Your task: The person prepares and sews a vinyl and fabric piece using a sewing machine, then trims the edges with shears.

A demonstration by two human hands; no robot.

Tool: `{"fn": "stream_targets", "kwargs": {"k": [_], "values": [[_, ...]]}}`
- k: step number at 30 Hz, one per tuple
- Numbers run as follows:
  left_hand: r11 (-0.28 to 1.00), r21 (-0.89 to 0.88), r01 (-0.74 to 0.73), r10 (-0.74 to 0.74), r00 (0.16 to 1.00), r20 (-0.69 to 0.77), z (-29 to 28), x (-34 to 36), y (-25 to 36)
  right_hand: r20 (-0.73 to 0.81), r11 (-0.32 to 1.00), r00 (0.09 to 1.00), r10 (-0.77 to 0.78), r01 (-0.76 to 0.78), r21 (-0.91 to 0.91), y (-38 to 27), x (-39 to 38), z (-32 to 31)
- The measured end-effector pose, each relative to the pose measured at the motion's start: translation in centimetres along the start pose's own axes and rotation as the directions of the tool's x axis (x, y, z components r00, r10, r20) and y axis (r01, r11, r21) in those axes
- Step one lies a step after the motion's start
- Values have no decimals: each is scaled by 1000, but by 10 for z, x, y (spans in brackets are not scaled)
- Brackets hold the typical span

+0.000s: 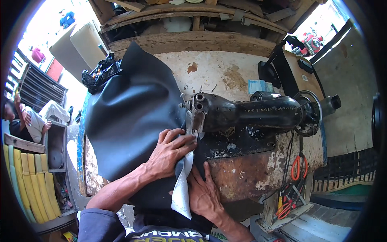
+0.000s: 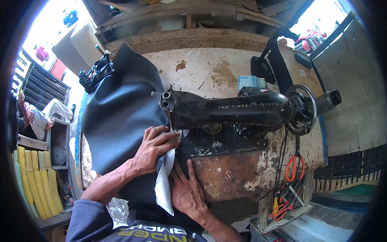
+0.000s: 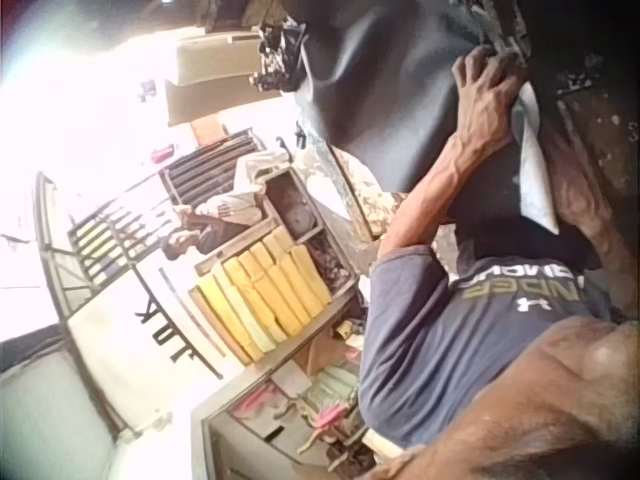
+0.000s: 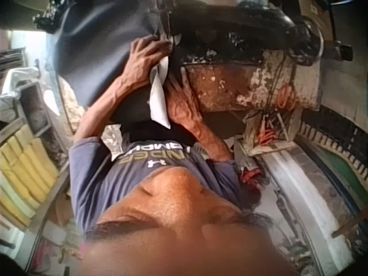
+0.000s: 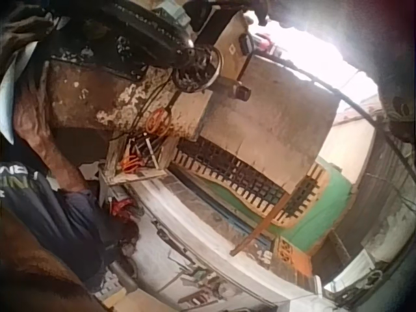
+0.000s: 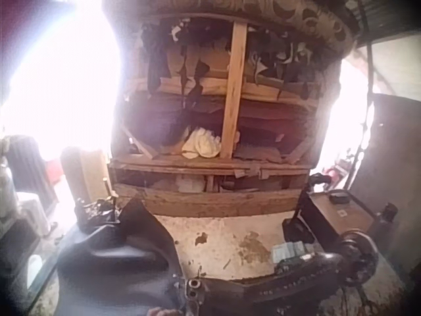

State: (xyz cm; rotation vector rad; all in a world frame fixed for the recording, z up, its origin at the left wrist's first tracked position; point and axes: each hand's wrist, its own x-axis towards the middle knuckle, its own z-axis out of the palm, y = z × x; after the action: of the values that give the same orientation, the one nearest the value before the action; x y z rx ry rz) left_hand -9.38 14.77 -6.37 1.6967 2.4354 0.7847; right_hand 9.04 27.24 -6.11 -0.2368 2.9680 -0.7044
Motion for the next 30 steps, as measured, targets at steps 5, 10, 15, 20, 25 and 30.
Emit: {"fn": "stream_targets", "kwargs": {"k": [5, 10, 15, 20, 25, 30], "values": [[999, -43, 34, -35, 999, -31, -4, 10, 6, -52, 998, 997, 59, -57, 37, -5, 13, -5], [994, 57, 92, -93, 995, 22, -9, 17, 22, -153, 998, 986, 62, -61, 12, -7, 21, 1], [989, 55, 136, -137, 990, 14, -9, 14, 27, -156, 995, 984, 89, -81, 54, -11, 26, 2], [981, 91, 170, -170, 985, -9, -6, 8, 31, -247, 995, 964, 99, -93, 33, -15, 34, 11], [981, 106, 161, -159, 987, -34, -3, 5, 33, -243, 994, 965, 96, -108, -34, -21, 41, 9], [985, 88, 151, -148, 988, -42, -5, 7, 35, -280, 988, 951, 127, -146, -50, -23, 50, 14]]}}
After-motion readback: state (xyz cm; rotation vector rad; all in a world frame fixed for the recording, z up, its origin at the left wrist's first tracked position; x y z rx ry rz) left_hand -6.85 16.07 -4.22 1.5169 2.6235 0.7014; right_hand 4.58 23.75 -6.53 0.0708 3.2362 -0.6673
